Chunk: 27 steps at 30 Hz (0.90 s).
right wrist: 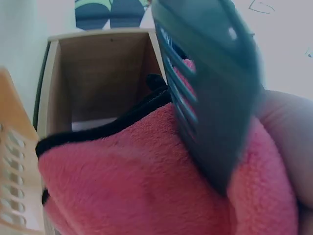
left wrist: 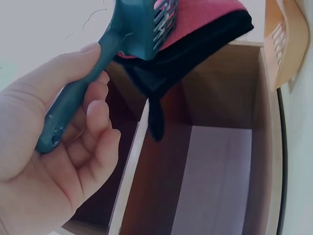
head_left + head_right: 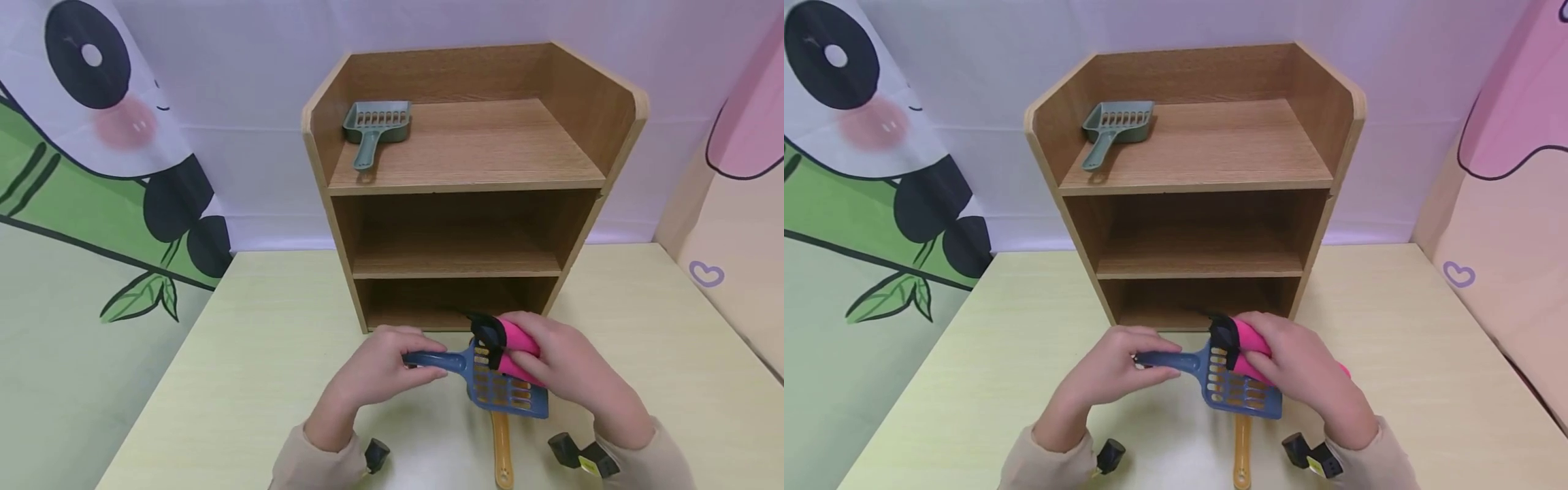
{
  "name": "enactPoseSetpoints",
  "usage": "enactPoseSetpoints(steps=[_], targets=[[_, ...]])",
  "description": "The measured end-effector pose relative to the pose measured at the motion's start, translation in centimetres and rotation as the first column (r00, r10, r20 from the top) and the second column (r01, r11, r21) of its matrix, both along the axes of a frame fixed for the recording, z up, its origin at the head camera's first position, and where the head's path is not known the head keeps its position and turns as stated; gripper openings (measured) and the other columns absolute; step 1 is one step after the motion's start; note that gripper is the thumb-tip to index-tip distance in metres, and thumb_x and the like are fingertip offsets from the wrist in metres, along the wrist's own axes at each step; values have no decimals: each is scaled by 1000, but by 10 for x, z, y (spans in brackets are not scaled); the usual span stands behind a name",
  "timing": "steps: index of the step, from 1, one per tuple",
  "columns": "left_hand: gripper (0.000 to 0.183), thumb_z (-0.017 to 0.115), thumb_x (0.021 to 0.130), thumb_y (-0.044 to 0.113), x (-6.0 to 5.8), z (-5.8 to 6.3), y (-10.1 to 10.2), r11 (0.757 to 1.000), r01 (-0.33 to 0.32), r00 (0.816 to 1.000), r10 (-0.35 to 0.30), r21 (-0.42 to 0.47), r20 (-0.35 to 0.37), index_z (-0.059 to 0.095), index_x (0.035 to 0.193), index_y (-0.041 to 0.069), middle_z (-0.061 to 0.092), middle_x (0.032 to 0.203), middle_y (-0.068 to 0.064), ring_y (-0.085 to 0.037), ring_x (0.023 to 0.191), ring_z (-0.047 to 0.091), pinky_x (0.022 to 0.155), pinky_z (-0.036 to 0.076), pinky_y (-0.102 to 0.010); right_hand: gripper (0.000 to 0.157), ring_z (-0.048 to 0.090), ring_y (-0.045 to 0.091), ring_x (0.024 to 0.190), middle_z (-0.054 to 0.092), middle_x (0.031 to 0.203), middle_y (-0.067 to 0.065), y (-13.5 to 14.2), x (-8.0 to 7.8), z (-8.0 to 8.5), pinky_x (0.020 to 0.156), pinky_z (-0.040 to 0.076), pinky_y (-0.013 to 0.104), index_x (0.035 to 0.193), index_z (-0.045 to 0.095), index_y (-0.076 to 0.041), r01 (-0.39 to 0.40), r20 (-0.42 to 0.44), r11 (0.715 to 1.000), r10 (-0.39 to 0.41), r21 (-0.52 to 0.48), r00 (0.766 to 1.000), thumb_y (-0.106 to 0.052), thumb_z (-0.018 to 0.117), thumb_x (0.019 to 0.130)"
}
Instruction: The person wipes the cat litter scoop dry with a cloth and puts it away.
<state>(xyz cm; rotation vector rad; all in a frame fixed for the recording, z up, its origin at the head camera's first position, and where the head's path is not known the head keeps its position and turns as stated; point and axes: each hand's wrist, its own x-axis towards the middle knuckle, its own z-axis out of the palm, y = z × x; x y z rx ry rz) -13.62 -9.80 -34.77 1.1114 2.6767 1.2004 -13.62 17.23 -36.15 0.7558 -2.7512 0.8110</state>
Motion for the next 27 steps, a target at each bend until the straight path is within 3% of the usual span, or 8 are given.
enactPoseSetpoints(steps=[7,11,15,19,23,27], targets=[[23,78,77,18,4,3,-3,997,-74,993,72,-20,-96,73,98,9,67,81,1,-7,62,52,54,45,-14,39,55,14,76,65,93,1,9,-3,0,60,49,23,116,58,-13,38,-14,995,-39,-91,999,-7,71,80],[31,77,79,24,5,2,1,993,-105,972,92,-52,-216,72,106,10,67,82,2,-7,62,52,54,42,-10,37,56,16,78,64,92,2,9,-3,1,61,49,23,114,58,-13,68,-35,978,-76,-200,996,-4,71,80],[34,77,78,25,3,0,4,994,-105,924,88,-25,-373,72,107,8,67,80,2,-7,60,50,53,37,-8,39,57,22,83,64,96,8,9,-2,2,61,48,23,118,57,-12,169,11,942,-174,-290,985,-8,71,81],[27,78,77,22,0,-3,5,994,-105,866,103,23,-489,73,99,7,67,78,2,-6,58,50,53,36,-6,43,55,26,88,61,102,13,8,-1,4,60,47,22,124,53,-10,298,115,887,-275,-354,954,-15,69,85],[26,79,75,22,0,-4,7,989,-139,810,143,52,-569,73,96,8,67,76,3,-4,57,49,53,36,-7,44,52,25,91,57,105,13,5,-1,6,61,47,22,129,48,-9,392,201,823,-338,-411,919,-19,64,89],[26,80,74,22,0,-5,10,983,-161,772,179,84,-609,73,94,7,67,75,3,-4,55,48,52,36,-8,46,51,23,94,54,110,11,3,-2,8,63,49,21,133,43,-11,451,289,763,-351,-464,891,-25,60,92]])
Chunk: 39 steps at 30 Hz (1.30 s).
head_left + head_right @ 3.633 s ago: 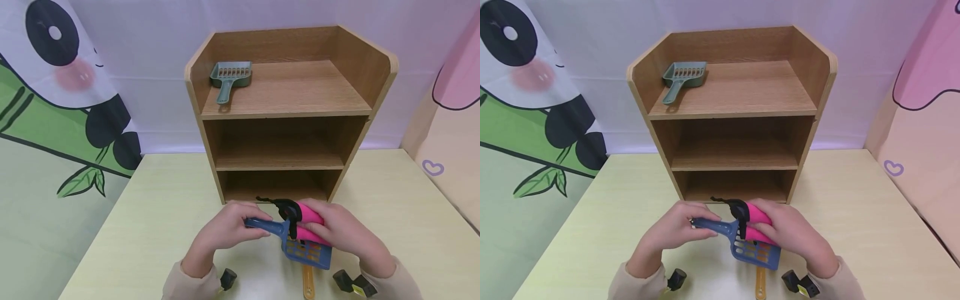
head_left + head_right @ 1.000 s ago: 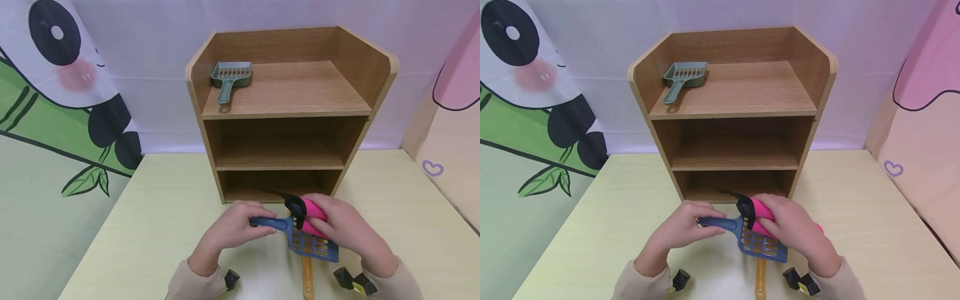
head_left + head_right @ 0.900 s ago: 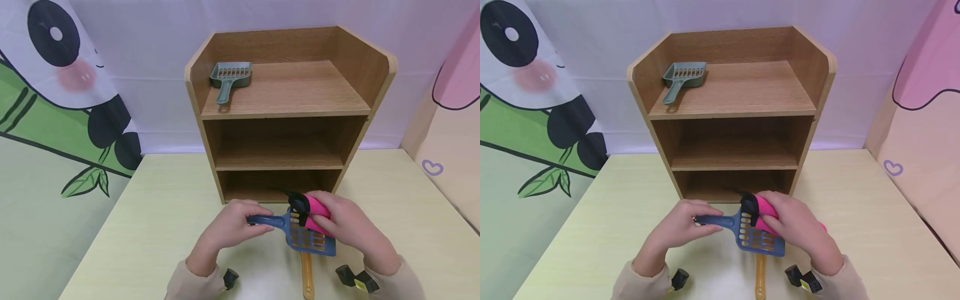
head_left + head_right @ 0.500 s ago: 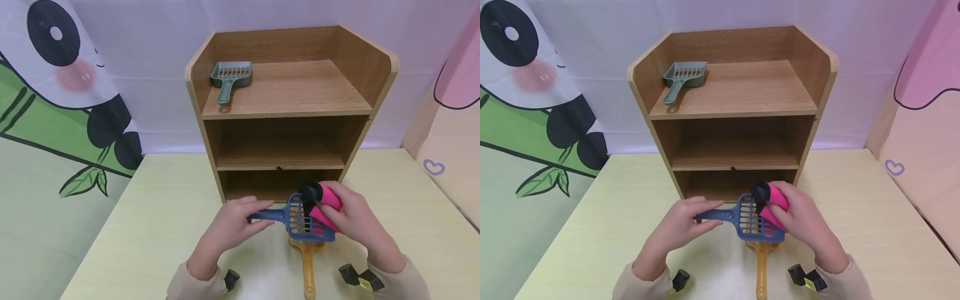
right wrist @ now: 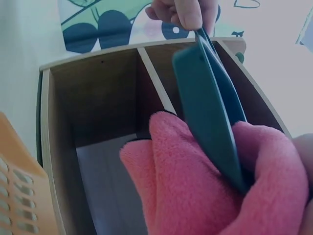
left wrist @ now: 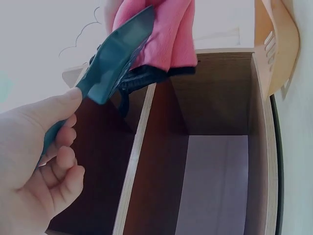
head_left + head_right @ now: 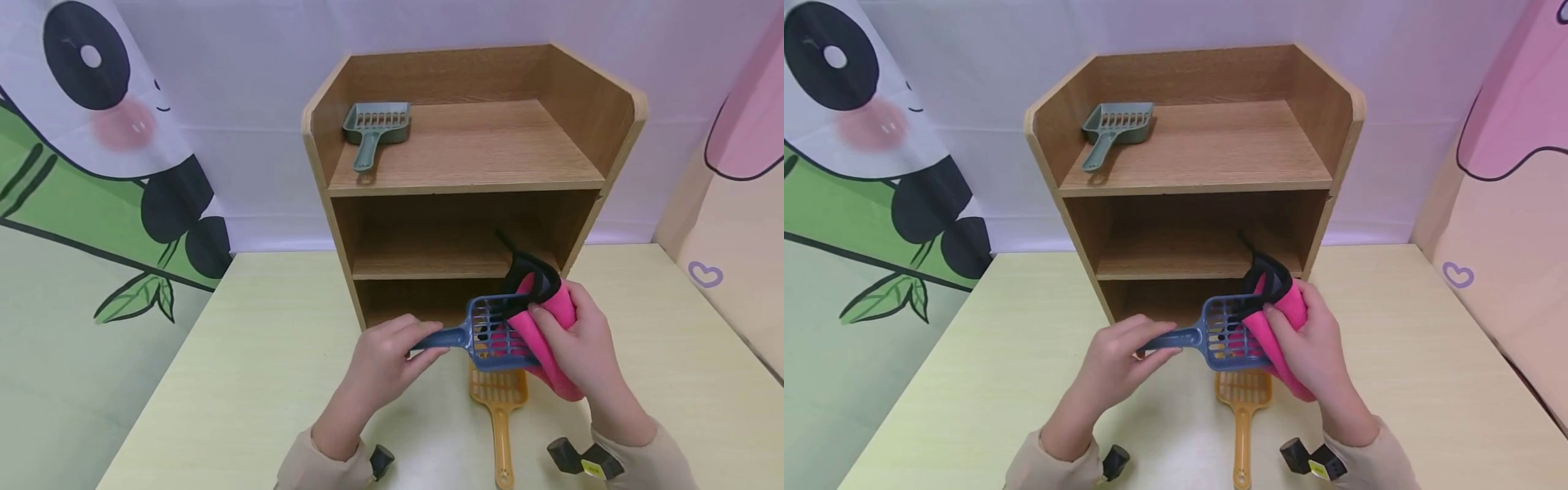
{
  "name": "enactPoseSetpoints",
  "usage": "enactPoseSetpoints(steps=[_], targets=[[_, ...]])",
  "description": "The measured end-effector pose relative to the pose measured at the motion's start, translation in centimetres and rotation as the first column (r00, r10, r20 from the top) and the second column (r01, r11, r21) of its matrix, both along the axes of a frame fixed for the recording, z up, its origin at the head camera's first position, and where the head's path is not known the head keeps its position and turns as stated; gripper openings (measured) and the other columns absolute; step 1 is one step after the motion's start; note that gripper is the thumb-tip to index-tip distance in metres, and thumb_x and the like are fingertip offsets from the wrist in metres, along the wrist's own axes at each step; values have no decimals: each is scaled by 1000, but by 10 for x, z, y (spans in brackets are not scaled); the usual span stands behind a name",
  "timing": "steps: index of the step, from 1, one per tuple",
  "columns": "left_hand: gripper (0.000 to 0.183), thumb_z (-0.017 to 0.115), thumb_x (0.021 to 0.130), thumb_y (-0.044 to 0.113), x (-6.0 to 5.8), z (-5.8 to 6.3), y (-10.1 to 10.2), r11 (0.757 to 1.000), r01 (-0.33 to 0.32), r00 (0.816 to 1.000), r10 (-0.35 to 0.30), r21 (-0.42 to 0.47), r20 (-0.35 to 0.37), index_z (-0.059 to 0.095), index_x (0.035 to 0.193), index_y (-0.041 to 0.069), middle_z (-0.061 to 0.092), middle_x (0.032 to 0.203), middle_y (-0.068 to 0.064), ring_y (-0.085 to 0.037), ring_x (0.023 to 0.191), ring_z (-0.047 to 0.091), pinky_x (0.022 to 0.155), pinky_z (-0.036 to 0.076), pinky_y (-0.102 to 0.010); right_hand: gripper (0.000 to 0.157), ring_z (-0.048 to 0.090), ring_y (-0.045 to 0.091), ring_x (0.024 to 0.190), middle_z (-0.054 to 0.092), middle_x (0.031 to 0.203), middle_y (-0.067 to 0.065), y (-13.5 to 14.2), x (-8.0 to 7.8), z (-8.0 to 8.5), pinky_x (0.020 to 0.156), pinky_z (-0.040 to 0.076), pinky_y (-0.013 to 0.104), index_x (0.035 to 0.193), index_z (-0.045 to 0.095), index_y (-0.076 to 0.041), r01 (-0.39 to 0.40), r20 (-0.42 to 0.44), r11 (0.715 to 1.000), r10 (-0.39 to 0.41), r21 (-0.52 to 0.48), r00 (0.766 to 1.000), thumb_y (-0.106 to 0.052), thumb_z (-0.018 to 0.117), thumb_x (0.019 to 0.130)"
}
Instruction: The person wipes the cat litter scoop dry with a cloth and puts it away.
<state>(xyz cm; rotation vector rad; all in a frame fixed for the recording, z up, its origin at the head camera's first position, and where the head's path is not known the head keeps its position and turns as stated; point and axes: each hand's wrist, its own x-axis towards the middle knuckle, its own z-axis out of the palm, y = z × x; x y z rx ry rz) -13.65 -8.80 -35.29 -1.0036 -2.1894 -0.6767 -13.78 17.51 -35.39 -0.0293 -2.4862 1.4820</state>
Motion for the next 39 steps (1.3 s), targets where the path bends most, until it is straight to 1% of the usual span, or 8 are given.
enactPoseSetpoints(steps=[6,10,16,18,20,24,27,39], targets=[[26,77,78,24,0,-3,4,997,-32,998,35,67,-50,72,95,4,68,77,-1,-7,55,51,51,38,-9,49,54,14,94,50,113,3,-3,-1,1,67,54,21,134,40,-12,34,109,981,-13,-191,994,-34,57,94],[27,76,80,24,1,-7,9,989,-56,996,64,134,-59,71,96,2,67,76,-3,-8,53,50,50,37,-9,49,56,8,94,49,113,-3,-3,-3,2,71,54,20,133,40,-17,62,170,890,18,-451,985,-39,56,93],[26,73,81,19,4,-17,25,979,-87,993,100,185,-59,70,98,0,63,72,-4,-7,53,46,49,36,-7,54,45,8,118,40,131,-6,-10,2,1,89,50,19,143,24,-27,-70,57,464,254,-883,965,-37,49,97],[26,72,81,17,6,-21,31,977,-91,994,101,193,-46,69,100,-1,61,71,-4,-6,53,44,49,34,-5,52,40,10,125,35,136,-5,-16,3,1,94,48,21,143,18,-28,-129,3,392,319,-911,948,-31,46,99],[27,70,82,14,7,-25,35,976,-82,995,91,199,-36,68,103,-2,60,70,-4,-5,52,43,48,32,-4,52,36,13,128,33,137,-3,-22,5,1,96,47,22,142,14,-29,-166,-16,413,341,-896,940,-24,45,100],[29,65,85,11,9,-32,43,980,-53,997,61,191,-37,64,109,-4,58,73,-4,-4,53,42,49,30,-2,62,34,17,129,33,136,-1,-32,7,1,94,48,25,140,10,-30,-150,35,542,316,-827,948,-12,52,96],[31,63,87,13,11,-36,48,986,-51,997,60,157,-48,62,113,-5,58,76,-5,-5,55,44,50,32,-2,68,35,18,129,33,136,-2,-35,7,-1,94,49,26,140,9,-32,-99,112,593,308,-799,945,-14,56,95],[32,57,93,19,18,-42,54,993,-111,985,113,28,-130,62,116,-4,59,77,-3,-4,54,47,48,36,-3,68,37,18,129,31,143,1,-34,-3,-13,93,49,24,143,13,-29,-18,167,604,248,-797,954,-8,54,94]])
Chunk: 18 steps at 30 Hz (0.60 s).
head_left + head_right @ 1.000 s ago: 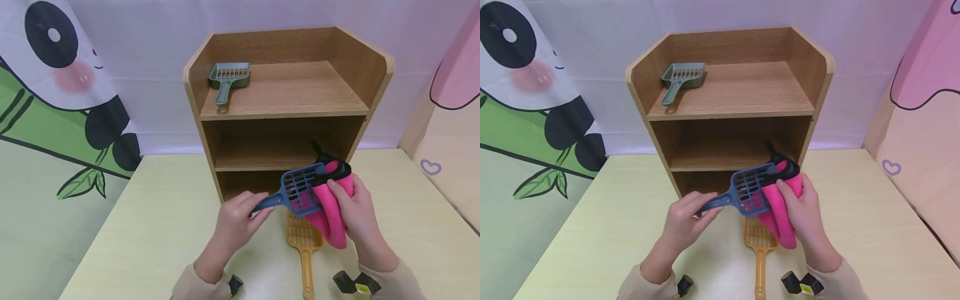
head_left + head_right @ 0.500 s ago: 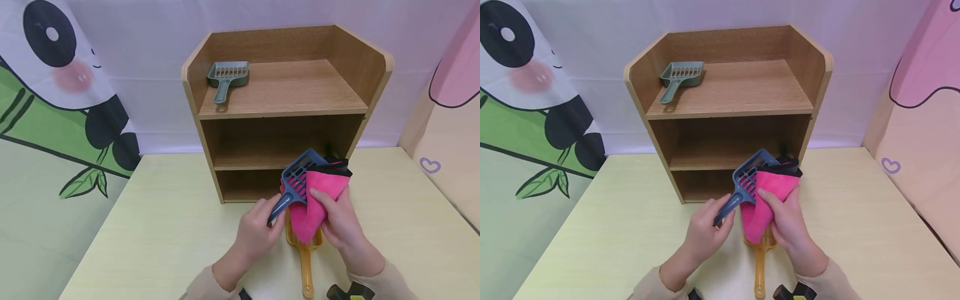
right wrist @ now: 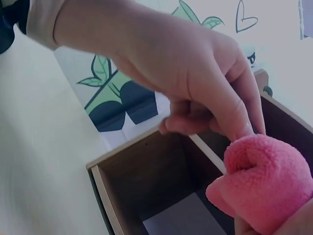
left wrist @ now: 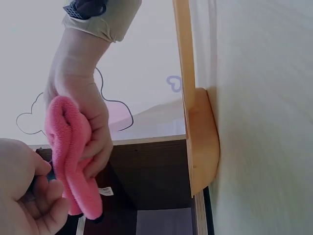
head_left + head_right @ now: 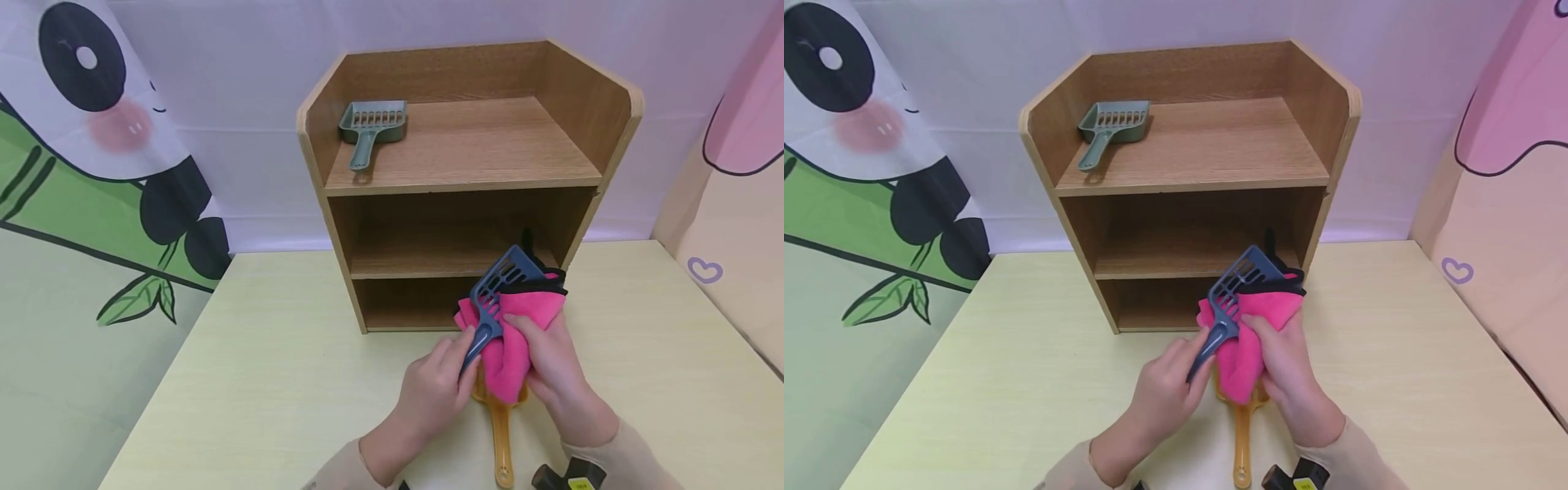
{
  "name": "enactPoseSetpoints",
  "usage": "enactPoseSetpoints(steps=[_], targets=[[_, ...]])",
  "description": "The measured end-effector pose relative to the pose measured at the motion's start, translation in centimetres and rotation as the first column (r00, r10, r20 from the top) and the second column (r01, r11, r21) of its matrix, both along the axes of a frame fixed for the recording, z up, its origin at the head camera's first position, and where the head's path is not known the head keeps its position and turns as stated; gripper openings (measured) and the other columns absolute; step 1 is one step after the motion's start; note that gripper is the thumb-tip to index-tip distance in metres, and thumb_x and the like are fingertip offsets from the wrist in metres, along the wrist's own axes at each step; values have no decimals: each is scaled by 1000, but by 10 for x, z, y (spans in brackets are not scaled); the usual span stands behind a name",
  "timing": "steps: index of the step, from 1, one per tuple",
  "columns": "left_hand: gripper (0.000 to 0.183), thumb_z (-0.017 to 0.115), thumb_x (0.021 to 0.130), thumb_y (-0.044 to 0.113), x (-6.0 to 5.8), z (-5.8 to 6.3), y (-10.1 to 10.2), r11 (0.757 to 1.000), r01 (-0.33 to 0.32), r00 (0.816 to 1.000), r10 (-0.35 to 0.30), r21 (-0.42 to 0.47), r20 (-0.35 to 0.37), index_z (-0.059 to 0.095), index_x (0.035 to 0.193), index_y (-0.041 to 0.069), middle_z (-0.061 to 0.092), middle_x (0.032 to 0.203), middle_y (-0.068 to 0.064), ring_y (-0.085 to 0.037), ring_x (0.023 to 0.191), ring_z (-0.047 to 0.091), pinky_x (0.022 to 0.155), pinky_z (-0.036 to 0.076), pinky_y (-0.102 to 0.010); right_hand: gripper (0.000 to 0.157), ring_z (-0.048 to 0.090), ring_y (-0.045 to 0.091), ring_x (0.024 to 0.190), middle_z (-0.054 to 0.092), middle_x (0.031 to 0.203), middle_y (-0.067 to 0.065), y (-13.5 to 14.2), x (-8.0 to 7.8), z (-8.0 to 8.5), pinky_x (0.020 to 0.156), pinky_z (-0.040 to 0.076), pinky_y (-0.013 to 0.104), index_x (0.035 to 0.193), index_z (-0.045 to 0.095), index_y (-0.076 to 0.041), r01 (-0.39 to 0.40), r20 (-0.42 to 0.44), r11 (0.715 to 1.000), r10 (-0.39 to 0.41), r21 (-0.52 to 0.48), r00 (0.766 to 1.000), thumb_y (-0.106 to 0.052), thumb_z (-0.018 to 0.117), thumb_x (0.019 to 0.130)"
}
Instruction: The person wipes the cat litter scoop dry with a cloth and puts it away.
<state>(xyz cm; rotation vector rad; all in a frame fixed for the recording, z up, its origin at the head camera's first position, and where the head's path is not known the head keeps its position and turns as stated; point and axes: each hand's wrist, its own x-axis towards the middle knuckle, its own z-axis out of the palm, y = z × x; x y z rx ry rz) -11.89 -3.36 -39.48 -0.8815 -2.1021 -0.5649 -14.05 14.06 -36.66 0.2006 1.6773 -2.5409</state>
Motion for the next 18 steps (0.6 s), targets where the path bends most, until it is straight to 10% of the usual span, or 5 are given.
enactPoseSetpoints(steps=[18], targets=[[34,65,87,17,7,11,-5,999,11,988,-18,44,154,63,115,-2,63,78,-4,-4,53,46,46,33,-5,58,44,17,120,41,129,0,13,-14,0,80,54,20,135,24,-23,340,-154,939,-331,39,931,2,53,92]])
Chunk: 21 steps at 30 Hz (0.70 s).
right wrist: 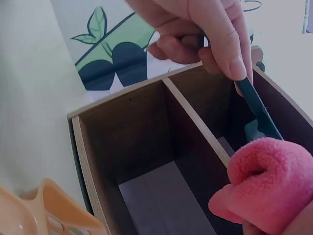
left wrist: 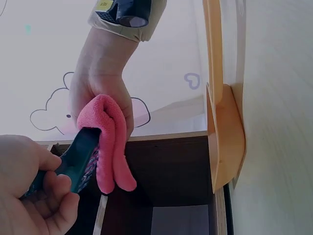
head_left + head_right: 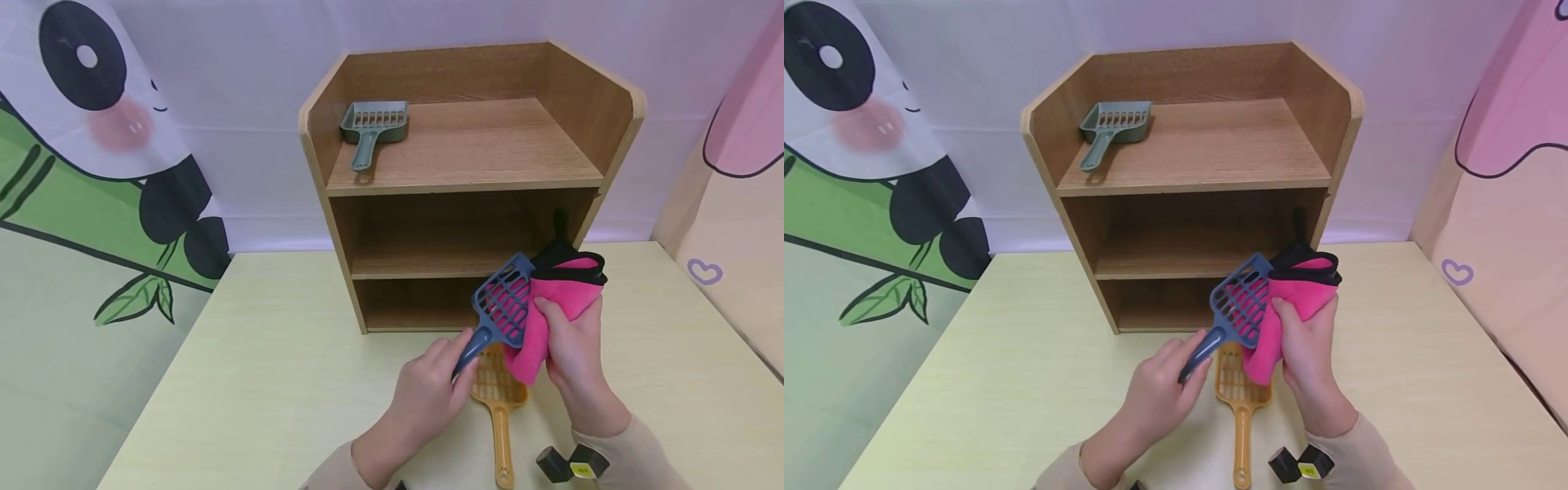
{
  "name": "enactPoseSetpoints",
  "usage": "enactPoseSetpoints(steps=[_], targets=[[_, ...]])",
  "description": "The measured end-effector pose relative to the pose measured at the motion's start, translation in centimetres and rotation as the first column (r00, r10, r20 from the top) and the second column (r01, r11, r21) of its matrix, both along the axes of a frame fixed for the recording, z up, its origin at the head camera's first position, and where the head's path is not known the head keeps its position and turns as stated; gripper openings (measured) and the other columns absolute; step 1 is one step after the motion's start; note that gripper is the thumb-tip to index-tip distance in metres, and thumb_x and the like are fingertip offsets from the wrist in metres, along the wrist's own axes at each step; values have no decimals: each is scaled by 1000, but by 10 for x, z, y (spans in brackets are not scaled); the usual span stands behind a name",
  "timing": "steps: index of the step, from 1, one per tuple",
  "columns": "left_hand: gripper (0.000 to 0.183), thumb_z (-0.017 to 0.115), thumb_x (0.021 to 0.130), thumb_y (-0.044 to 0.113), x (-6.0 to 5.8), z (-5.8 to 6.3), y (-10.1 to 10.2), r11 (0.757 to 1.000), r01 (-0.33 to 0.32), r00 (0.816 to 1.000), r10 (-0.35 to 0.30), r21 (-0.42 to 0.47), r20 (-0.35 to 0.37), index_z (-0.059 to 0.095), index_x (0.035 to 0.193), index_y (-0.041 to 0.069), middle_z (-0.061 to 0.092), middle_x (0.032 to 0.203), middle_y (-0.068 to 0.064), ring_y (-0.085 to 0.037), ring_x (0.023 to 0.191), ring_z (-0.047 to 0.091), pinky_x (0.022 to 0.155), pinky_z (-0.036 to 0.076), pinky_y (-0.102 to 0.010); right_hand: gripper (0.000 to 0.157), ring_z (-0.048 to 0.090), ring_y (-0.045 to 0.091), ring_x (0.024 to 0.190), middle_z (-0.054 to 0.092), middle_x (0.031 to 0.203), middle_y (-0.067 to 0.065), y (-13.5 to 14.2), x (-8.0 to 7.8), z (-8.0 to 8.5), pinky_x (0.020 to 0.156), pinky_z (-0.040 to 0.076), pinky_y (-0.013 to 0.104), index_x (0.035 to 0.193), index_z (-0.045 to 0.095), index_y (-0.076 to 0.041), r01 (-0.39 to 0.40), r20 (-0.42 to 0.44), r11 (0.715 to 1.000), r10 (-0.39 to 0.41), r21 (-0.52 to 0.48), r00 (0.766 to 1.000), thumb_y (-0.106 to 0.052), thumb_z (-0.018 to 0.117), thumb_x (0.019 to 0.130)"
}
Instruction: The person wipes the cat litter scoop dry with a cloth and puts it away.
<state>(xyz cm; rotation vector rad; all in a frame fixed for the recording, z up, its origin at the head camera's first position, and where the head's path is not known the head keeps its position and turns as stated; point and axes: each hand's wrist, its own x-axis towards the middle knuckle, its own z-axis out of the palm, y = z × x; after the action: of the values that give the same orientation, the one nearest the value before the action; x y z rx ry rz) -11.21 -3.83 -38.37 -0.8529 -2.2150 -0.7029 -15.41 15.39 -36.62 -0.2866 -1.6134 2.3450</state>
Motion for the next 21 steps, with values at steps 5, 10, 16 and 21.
enactPoseSetpoints(steps=[5,10,16,21], targets=[[35,66,86,14,-1,1,1,999,19,1000,-19,47,11,62,115,-4,60,78,-4,-4,55,45,49,32,-3,58,43,17,123,40,131,-1,-9,5,1,84,53,22,136,20,-25,-75,22,994,77,-77,997,-2,52,94],[37,67,86,13,-2,0,2,998,19,1000,-20,53,16,61,118,-4,59,80,-6,-6,58,47,51,35,-4,62,39,16,128,36,136,-3,-20,15,2,90,50,23,140,14,-28,-202,87,972,213,-122,973,-8,51,96],[35,64,89,14,-4,-3,1,999,2,1000,-1,47,-16,60,119,-3,60,81,-6,-6,58,49,51,38,-5,53,40,16,130,36,136,-2,-28,24,5,95,47,25,138,15,-25,-296,140,937,323,-184,936,-15,49,98],[34,63,90,16,-5,-5,1,999,13,1000,-12,33,-26,60,119,-2,60,81,-6,-6,59,51,52,40,-5,54,39,16,130,35,138,-2,-27,23,5,96,46,23,140,15,-24,-291,149,942,316,-167,937,-15,48,98]])
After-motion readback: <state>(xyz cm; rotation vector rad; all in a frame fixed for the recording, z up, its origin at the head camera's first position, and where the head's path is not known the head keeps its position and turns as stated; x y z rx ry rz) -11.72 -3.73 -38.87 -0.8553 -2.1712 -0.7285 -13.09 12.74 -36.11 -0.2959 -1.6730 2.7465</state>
